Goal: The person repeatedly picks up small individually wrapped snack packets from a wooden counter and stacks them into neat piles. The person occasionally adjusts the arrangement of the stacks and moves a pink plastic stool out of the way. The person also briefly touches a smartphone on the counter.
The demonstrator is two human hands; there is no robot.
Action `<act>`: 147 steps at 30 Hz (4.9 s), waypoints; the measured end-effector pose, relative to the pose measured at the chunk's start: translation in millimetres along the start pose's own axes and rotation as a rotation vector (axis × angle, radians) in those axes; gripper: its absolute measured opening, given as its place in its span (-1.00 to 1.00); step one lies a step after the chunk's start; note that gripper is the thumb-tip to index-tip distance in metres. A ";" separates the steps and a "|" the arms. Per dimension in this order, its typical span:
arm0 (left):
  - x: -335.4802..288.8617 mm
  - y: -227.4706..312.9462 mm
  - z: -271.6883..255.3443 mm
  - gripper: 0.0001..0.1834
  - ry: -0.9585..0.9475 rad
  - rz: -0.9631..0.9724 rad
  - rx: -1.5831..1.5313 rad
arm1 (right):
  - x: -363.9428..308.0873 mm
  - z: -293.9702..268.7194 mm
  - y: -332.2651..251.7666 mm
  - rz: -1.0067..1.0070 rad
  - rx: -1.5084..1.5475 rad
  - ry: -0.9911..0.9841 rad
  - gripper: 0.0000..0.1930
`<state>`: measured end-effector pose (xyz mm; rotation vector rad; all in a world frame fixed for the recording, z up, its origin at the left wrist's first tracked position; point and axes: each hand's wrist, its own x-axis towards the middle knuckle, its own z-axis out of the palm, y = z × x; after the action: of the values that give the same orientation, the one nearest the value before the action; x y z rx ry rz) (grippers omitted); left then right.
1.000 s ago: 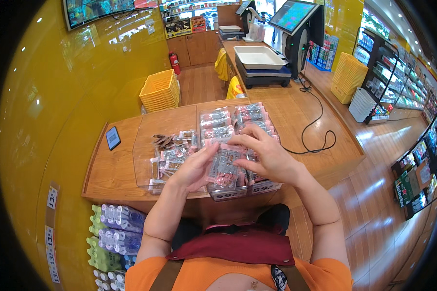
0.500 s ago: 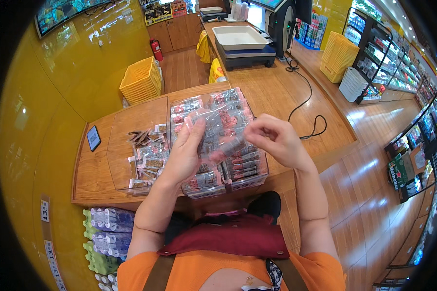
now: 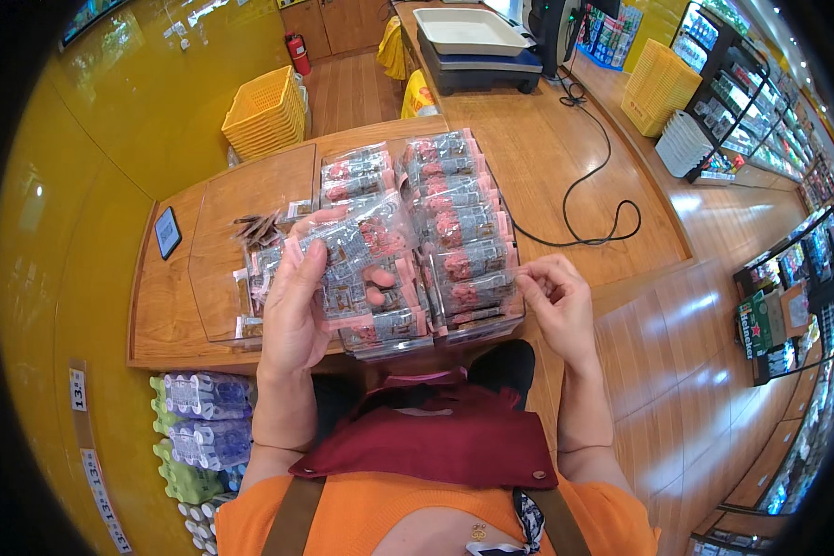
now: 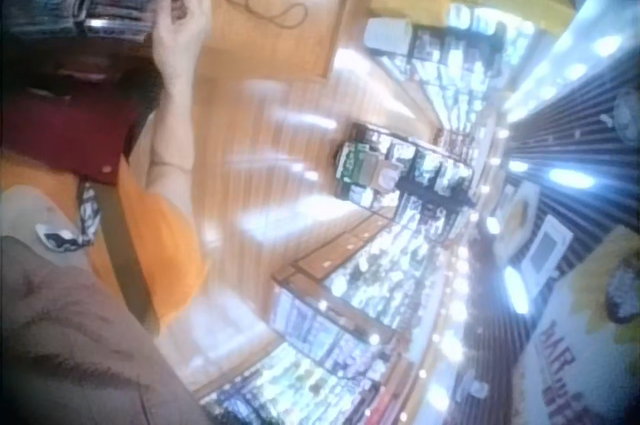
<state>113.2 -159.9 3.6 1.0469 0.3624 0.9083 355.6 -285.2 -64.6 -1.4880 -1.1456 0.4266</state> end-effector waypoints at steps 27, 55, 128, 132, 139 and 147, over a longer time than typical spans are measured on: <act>-11.8 -48.5 17.3 -0.65 -0.178 -0.299 0.077 | -25.0 6.5 -24.6 0.280 0.647 -0.222 -0.73; -16.2 -27.9 6.3 -0.79 -0.038 0.082 -0.178 | 15.9 -5.5 -45.6 -0.463 -0.686 -0.675 -0.87; 12.7 47.6 -169.4 -0.29 -0.410 -0.319 1.879 | -21.6 -39.1 4.5 -0.332 -0.615 0.197 -0.28; 13.9 7.3 -202.8 -0.21 -0.691 -0.237 1.925 | -29.8 -39.4 4.6 -0.265 -0.591 0.248 -0.37; 8.2 -4.0 -234.9 -0.27 -0.615 -0.099 1.907 | -17.4 -13.5 13.8 -0.299 -0.486 0.175 -0.45; 17.7 67.2 -161.9 -0.48 -0.069 0.142 0.721 | -20.3 -16.8 -2.3 -0.182 -0.064 0.214 -0.58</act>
<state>-12.9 -38.1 -14.2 1.7785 0.5850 0.8807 358.6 -311.5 -64.5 -1.4312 -1.1198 0.1040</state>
